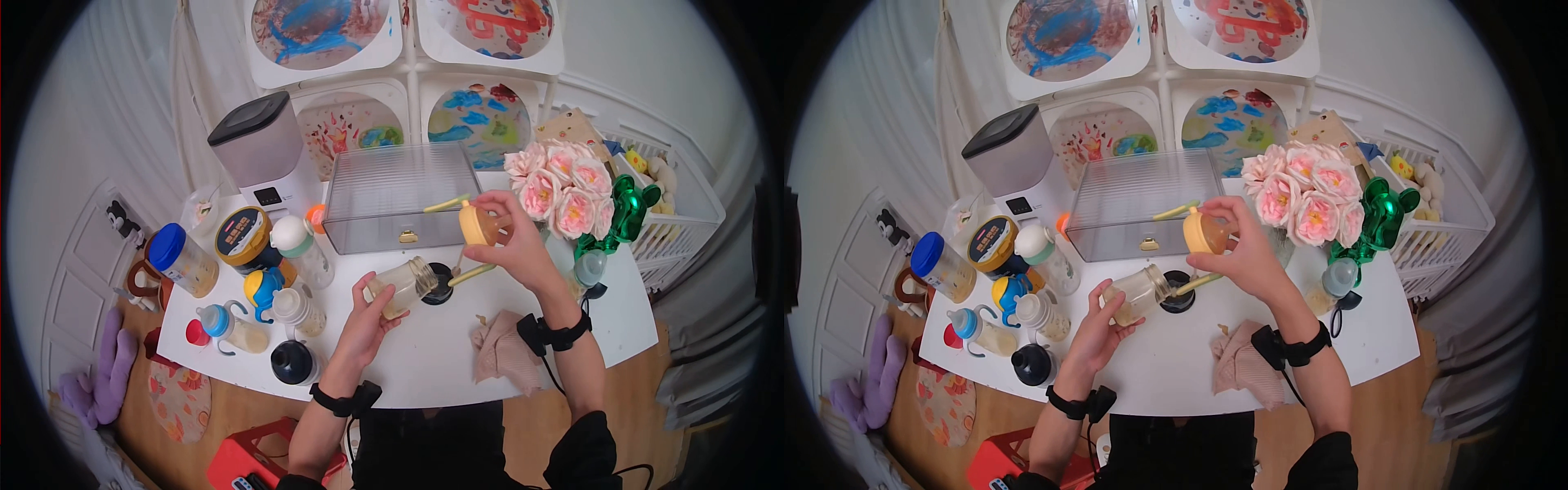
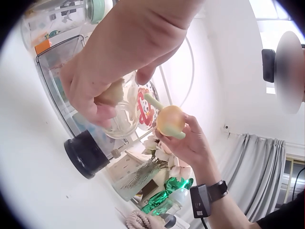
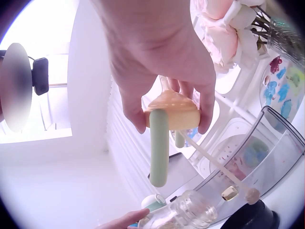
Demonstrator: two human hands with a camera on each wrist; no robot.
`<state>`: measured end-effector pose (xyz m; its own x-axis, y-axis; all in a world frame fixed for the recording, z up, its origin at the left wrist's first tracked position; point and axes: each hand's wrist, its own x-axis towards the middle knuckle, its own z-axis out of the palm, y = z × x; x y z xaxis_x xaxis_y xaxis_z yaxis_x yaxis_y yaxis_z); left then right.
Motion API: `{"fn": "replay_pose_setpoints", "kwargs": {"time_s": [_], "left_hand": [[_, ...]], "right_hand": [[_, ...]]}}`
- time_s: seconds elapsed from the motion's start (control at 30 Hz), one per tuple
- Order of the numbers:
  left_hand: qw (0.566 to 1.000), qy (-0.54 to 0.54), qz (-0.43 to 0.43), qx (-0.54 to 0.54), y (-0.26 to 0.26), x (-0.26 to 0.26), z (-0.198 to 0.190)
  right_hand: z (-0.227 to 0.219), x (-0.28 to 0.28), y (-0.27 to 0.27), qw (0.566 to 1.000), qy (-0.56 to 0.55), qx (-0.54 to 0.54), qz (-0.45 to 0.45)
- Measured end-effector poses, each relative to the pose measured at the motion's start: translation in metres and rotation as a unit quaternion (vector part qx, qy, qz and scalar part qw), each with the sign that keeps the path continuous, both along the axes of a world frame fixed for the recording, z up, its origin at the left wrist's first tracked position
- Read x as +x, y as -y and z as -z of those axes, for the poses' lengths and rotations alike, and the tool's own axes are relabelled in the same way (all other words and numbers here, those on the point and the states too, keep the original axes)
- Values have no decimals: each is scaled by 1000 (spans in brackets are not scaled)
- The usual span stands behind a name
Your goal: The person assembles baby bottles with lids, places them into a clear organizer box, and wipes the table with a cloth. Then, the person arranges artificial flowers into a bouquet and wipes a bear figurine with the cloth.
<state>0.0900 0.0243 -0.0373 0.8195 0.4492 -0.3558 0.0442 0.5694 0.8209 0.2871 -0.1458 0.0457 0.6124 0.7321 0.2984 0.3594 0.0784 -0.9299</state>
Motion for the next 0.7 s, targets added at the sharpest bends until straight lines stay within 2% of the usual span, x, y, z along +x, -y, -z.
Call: {"fn": "replay_pose_setpoints", "kwargs": {"time_s": [0.1,0.17,0.3,0.37,0.4,0.47,0.5,0.57,0.7], "left_hand": [[999,14,-4,40,0,9,5],[996,-22,24,86,-4,16,8],[987,-44,23,155,-7,25,7],[969,-71,26,234,-5,29,1],[969,-71,27,234,-6,31,0],[932,-58,28,356,-8,33,0],[932,-59,31,355,-8,35,-1],[902,-61,40,426,-8,39,-1],[887,-23,61,458,-13,47,3]], "right_hand": [[-7,-2,8,999,-26,39,11],[-12,-4,12,997,-46,63,12],[-17,-10,24,991,-95,95,21],[-16,-12,30,989,-101,108,14],[-16,-14,34,990,-94,107,16],[-18,-18,40,990,-88,105,18],[-19,-20,43,989,-95,111,12],[-19,-24,49,988,-103,117,7],[-21,-29,58,985,-112,133,3]]}}
